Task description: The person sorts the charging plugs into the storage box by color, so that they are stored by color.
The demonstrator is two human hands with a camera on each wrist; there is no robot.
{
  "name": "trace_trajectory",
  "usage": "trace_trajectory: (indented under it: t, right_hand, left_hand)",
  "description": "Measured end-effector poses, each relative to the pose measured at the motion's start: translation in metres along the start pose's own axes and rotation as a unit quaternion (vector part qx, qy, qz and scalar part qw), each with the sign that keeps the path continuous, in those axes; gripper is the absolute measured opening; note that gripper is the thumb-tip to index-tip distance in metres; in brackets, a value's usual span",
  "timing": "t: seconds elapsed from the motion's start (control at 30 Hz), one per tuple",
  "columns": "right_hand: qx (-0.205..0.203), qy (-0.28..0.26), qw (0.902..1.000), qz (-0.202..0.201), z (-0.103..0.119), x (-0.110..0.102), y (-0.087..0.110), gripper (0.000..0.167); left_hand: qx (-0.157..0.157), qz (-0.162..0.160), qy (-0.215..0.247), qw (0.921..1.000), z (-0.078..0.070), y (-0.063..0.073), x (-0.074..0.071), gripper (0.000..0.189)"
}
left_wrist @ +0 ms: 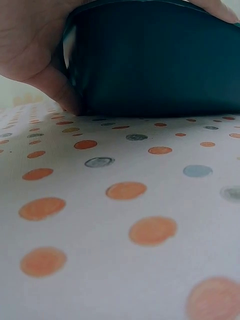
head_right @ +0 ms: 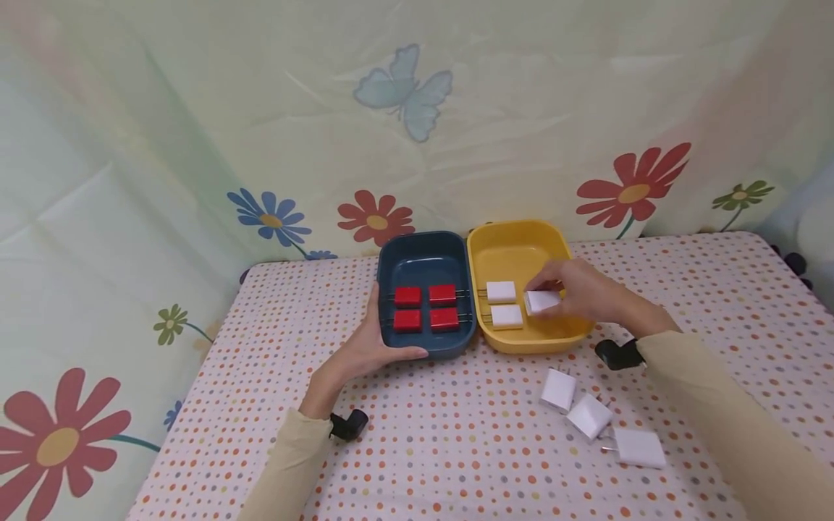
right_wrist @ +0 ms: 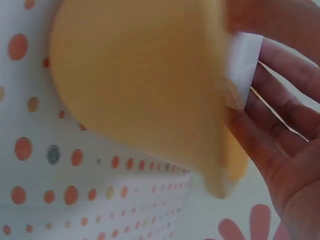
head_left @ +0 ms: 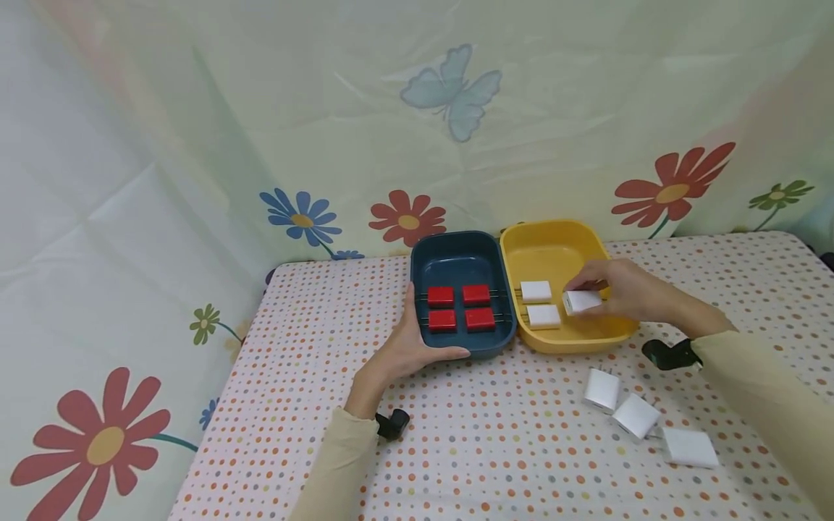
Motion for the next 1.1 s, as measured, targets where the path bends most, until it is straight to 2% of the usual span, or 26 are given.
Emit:
trace_trajectory:
  t: [0.17, 0.37, 0.6, 1.1]
  right_hand:
    - [0.009, 0.011, 0.9997, 0.021, -0.006, 0.015, -0.004, 0.035]
    - [0.016, 0.024, 0.9985, 0.046, -0.007, 0.023, -0.009, 0.029]
    - [0.040, 0.025, 0.9963, 0.072, -0.008, 0.030, -0.011, 0.033]
    - [0.022, 0.057, 0.9954, 0.074, -0.006, 0.032, -0.013, 0.035]
  left_hand:
    - [-0.001, -0.002, -0.001, 1.0000, 0.001, 0.000, 0.000, 0.139]
    - [-0.001, -0.005, 0.000, 1.0000, 0.000, 0.000, 0.000, 0.139]
    - [0.004, -0.003, 0.004, 1.0000, 0.000, 0.000, 0.000, 0.137]
    - [0.000, -0.006, 0.005, 1.0000, 0.001, 0.002, 0.001, 0.138]
Point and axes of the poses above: each hand's wrist, its own y-axis away from the middle knuckle, its own x-axis out of the palm, z = x × y, the point moved 7 cm from there along -y, towards the middle knuckle, and after that the axes turned 4 degrees about -x, right-handed, at the moved point
